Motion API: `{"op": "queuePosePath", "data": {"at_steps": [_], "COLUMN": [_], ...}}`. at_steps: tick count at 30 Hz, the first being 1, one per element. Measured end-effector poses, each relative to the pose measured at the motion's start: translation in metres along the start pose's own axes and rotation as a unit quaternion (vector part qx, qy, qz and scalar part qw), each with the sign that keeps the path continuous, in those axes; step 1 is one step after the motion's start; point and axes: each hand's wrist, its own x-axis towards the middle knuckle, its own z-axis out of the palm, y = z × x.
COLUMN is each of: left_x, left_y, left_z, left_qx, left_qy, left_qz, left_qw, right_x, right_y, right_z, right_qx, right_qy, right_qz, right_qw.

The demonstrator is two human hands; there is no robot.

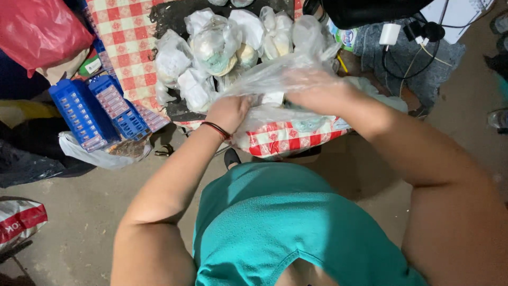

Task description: Organizing dental trays and unwrapping dental models for inspection.

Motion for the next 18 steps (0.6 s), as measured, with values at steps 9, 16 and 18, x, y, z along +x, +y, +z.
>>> {"op": "queuePosePath", "data": {"at_steps": [9,16,18], "left_x": [-0.014,-0.009,-0.003], "left_y": [0.009,0.01,0.011], "left_z": [0.021,0.017,0.016], "left_qx": [0.268,0.154,0.119], "left_qy": [0.098,0.094,0.146], "left_qz": [0.016,0.122,0.195], "left_qw": [0.958,0.976,0.963], "right_x": [0.042,0.047,0.051], "right_y": [0.01,-0.012,-0.015], "right_z": [0.069,0.025,0.016], "right_qx": [0.172,0.316,0.363], "right_qy": [0.126,0.167,0.135], "right_qz": [0.105,0.029,-0.004], "right_qw": [0.971,0.933,0.922]}}
